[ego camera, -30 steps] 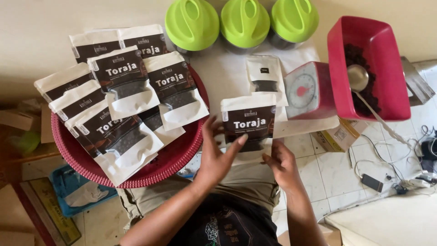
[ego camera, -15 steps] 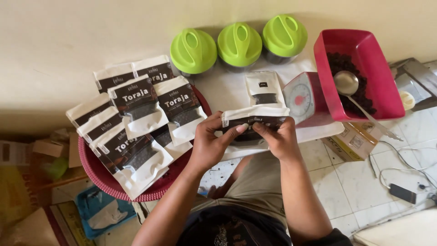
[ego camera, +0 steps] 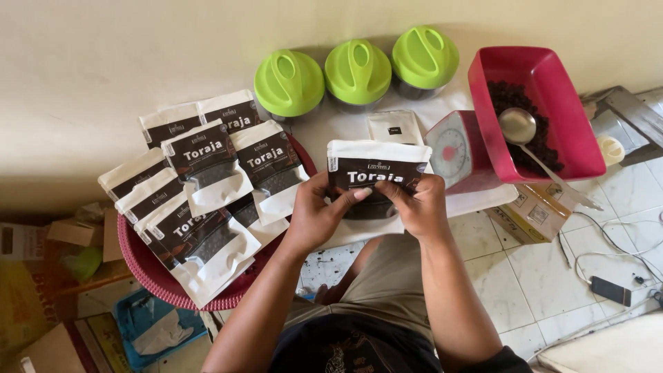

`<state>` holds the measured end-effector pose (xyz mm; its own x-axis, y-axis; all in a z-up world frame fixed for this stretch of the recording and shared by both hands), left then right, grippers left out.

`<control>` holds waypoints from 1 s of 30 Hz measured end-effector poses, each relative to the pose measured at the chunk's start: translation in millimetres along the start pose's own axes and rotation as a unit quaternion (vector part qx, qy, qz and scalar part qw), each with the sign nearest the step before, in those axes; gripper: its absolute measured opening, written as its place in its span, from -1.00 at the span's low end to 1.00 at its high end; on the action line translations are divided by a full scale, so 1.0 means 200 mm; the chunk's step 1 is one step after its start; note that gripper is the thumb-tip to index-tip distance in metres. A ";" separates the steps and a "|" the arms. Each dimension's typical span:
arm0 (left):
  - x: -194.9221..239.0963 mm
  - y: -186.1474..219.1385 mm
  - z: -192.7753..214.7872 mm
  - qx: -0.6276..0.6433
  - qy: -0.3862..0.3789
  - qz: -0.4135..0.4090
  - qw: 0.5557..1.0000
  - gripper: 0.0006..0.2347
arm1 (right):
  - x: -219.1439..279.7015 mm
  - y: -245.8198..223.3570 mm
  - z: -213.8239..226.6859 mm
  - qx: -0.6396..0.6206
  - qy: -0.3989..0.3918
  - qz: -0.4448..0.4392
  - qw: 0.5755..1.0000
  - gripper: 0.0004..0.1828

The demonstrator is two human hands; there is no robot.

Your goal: Sorting and inspecting packaged coffee bags

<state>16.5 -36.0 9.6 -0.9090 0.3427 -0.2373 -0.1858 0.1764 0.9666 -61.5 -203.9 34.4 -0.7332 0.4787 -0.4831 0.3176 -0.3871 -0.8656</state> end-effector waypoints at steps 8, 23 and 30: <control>-0.05 0.11 0.01 0.043 0.015 -0.008 0.999 -0.81 | 0.02 0.00 -0.04 -0.048 -0.045 -0.046 0.997 -0.75; -0.03 0.17 0.11 -0.092 0.055 -0.094 0.990 -0.64 | 0.15 0.23 0.02 -0.031 0.061 -0.080 0.994 -0.72; -0.02 0.08 0.10 -0.002 0.046 -0.051 0.998 -0.63 | 0.16 0.20 -0.01 -0.057 0.072 -0.094 0.991 -0.82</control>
Point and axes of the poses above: each hand's wrist, its own x-axis away from the middle knuckle, its own z-axis out of the back of the hand, y = z × x, the point moved 5 cm from there along -x, towards the middle knuckle, and after that the axes turned 8 degrees about y, right-handed, at the moved point
